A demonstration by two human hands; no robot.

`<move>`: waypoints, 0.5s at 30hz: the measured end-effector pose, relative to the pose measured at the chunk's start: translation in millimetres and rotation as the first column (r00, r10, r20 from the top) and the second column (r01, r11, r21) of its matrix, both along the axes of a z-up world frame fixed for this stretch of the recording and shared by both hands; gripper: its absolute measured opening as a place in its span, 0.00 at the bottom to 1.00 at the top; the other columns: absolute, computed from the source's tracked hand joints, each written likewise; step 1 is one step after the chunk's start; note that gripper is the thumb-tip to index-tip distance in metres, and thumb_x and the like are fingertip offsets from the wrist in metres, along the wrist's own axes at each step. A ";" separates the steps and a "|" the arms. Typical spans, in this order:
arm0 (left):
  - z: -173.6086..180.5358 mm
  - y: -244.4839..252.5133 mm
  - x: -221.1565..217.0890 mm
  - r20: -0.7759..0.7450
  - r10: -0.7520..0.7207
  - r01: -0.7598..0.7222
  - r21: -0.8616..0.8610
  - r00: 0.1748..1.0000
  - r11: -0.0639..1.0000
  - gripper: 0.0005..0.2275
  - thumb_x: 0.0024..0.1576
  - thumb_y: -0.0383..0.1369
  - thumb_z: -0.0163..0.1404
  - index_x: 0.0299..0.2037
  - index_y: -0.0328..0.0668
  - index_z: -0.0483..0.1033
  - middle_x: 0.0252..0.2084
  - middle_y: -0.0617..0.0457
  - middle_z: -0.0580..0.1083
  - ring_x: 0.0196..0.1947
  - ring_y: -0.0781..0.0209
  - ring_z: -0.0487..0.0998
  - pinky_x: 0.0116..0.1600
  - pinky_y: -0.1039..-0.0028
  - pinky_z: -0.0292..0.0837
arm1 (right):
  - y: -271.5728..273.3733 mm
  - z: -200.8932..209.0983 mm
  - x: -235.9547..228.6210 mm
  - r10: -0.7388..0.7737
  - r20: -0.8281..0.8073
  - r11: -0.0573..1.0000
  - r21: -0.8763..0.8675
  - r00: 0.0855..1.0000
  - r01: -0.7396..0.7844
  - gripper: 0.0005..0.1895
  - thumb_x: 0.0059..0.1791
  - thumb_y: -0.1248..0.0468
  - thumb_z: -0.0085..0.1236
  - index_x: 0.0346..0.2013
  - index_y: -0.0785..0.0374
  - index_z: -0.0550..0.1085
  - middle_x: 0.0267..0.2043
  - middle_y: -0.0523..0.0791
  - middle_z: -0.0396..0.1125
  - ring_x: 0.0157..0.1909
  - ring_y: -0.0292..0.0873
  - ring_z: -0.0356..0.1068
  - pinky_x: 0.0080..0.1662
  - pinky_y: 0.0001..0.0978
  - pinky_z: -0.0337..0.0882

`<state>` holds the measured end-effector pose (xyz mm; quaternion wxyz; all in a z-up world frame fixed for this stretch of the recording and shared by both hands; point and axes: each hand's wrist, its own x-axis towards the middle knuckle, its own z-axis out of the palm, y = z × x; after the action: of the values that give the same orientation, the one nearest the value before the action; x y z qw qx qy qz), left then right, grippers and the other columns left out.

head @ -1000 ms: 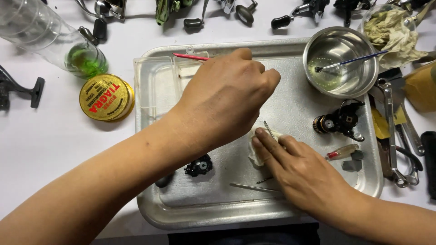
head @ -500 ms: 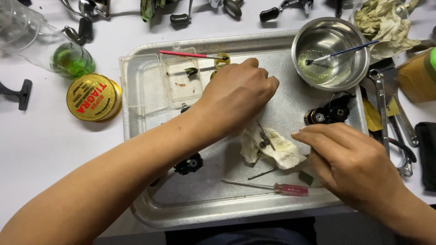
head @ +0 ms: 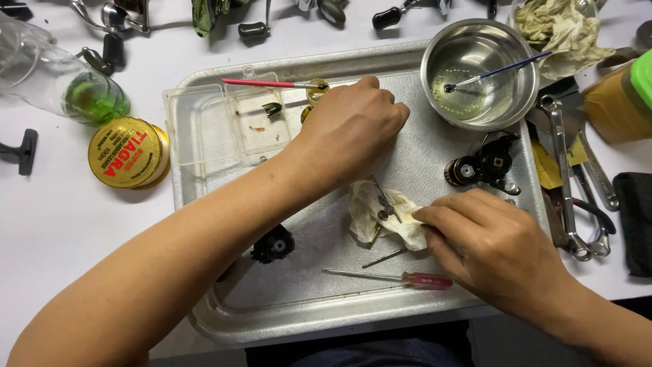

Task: Cleaning and assembling various small components of a fishing reel on a metal tray using a cloth and small tools.

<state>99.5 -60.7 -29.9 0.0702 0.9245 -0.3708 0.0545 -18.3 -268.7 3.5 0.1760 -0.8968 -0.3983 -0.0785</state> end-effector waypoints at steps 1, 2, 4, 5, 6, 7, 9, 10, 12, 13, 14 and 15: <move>1.6 0.1 -0.8 -0.001 -0.002 0.002 0.000 1.000 1.000 0.06 0.53 0.19 0.48 0.27 0.40 0.74 0.22 0.50 0.75 0.31 0.44 0.75 0.17 0.52 0.68 | 0.6 -0.2 0.6 -0.002 -0.001 1.000 0.000 1.000 0.002 0.05 0.49 0.67 0.59 0.40 0.63 0.77 0.39 0.46 0.73 0.36 0.48 0.71 0.43 0.39 0.71; 3.2 0.3 -1.6 -0.018 0.000 0.000 -0.008 1.000 1.000 0.07 0.53 0.19 0.48 0.27 0.40 0.75 0.23 0.50 0.75 0.31 0.43 0.75 0.18 0.51 0.69 | 1.2 -0.4 1.1 -0.002 0.005 1.000 -0.005 1.000 0.002 0.05 0.49 0.66 0.60 0.40 0.62 0.77 0.38 0.45 0.73 0.36 0.47 0.70 0.43 0.39 0.70; 9.0 2.9 -6.3 -0.038 0.002 -0.002 -0.014 0.999 1.000 0.07 0.53 0.19 0.47 0.27 0.40 0.75 0.24 0.49 0.75 0.32 0.43 0.75 0.19 0.50 0.69 | 3.1 -0.6 2.5 -0.001 0.009 1.000 -0.010 1.000 0.001 0.05 0.50 0.66 0.60 0.40 0.61 0.77 0.37 0.44 0.72 0.35 0.47 0.70 0.42 0.38 0.70; 13.3 4.9 -9.8 -0.021 0.004 -0.005 -0.038 1.000 0.999 0.06 0.52 0.18 0.49 0.31 0.38 0.76 0.26 0.49 0.74 0.32 0.44 0.74 0.20 0.53 0.69 | 4.0 -0.3 3.5 -0.007 0.006 1.000 -0.014 1.000 0.007 0.04 0.50 0.66 0.60 0.39 0.60 0.77 0.36 0.45 0.72 0.35 0.47 0.70 0.42 0.39 0.70; 17.6 6.8 -13.2 -0.005 0.007 -0.007 -0.062 1.000 0.998 0.06 0.51 0.18 0.51 0.35 0.36 0.76 0.28 0.49 0.73 0.31 0.46 0.74 0.20 0.55 0.70 | 4.8 -0.1 4.6 -0.014 0.004 1.000 -0.018 1.000 0.014 0.04 0.50 0.66 0.61 0.38 0.60 0.77 0.35 0.45 0.72 0.35 0.47 0.70 0.41 0.39 0.70; 25.3 10.7 -22.2 -0.005 0.007 -0.007 -0.062 1.000 0.998 0.06 0.51 0.18 0.51 0.35 0.36 0.76 0.28 0.49 0.73 0.31 0.46 0.74 0.20 0.55 0.70 | 4.6 0.3 5.0 -0.014 0.004 1.000 -0.018 1.000 0.014 0.04 0.50 0.66 0.61 0.38 0.60 0.77 0.35 0.45 0.72 0.35 0.47 0.70 0.41 0.39 0.70; 40.6 18.6 -40.5 -0.086 0.028 -0.034 -0.066 0.996 0.997 0.05 0.56 0.17 0.47 0.33 0.35 0.73 0.25 0.50 0.70 0.27 0.53 0.69 0.24 0.62 0.71 | 4.0 0.8 5.8 -0.009 -0.004 1.000 -0.017 1.000 0.009 0.04 0.50 0.65 0.61 0.39 0.60 0.77 0.35 0.45 0.71 0.34 0.48 0.69 0.40 0.39 0.69; 44.3 22.6 -51.0 -0.087 0.028 -0.034 -0.065 0.996 0.997 0.05 0.56 0.17 0.47 0.33 0.35 0.73 0.25 0.50 0.70 0.27 0.53 0.69 0.24 0.62 0.71 | 5.1 0.6 6.6 -0.009 -0.005 1.000 -0.017 1.000 0.009 0.04 0.50 0.65 0.61 0.39 0.60 0.77 0.35 0.45 0.71 0.34 0.48 0.69 0.40 0.39 0.69; 52.1 30.6 -72.3 -0.201 0.075 -0.076 0.003 0.977 0.997 0.05 0.63 0.25 0.48 0.35 0.36 0.74 0.22 0.51 0.71 0.27 0.55 0.68 0.24 0.65 0.71 | 7.6 0.5 7.2 -0.002 0.012 1.000 0.003 1.000 0.002 0.06 0.49 0.64 0.64 0.40 0.61 0.78 0.37 0.45 0.73 0.35 0.48 0.71 0.40 0.40 0.71; 45.4 31.9 -80.5 -0.202 0.075 -0.075 0.004 0.976 0.997 0.05 0.63 0.25 0.48 0.35 0.36 0.74 0.22 0.51 0.71 0.27 0.55 0.68 0.24 0.65 0.71 | 9.0 -2.7 8.1 -0.003 0.010 1.000 0.003 1.000 0.003 0.06 0.49 0.64 0.64 0.40 0.61 0.78 0.37 0.45 0.73 0.35 0.48 0.71 0.40 0.40 0.71; 39.0 33.5 -88.9 -0.147 0.024 -0.035 -0.073 0.989 0.997 0.05 0.59 0.28 0.51 0.31 0.39 0.73 0.23 0.50 0.72 0.26 0.50 0.70 0.23 0.59 0.68 | 10.8 -5.9 8.8 0.017 0.024 0.999 -0.031 1.000 -0.016 0.07 0.50 0.63 0.63 0.40 0.60 0.78 0.36 0.44 0.72 0.35 0.48 0.71 0.39 0.40 0.71; 32.9 35.8 -97.0 -0.086 -0.020 0.007 -0.147 0.996 0.989 0.05 0.54 0.31 0.54 0.27 0.42 0.73 0.23 0.49 0.72 0.25 0.45 0.71 0.21 0.53 0.65 | 13.1 -8.7 10.4 0.040 0.040 0.997 -0.066 0.998 -0.037 0.07 0.50 0.61 0.62 0.41 0.59 0.78 0.35 0.44 0.71 0.34 0.48 0.70 0.38 0.40 0.71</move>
<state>2.5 -24.9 3.0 0.1544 0.9157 -0.3687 0.0407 -7.9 -255.5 -5.2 0.1398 -0.8924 -0.4214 -0.0805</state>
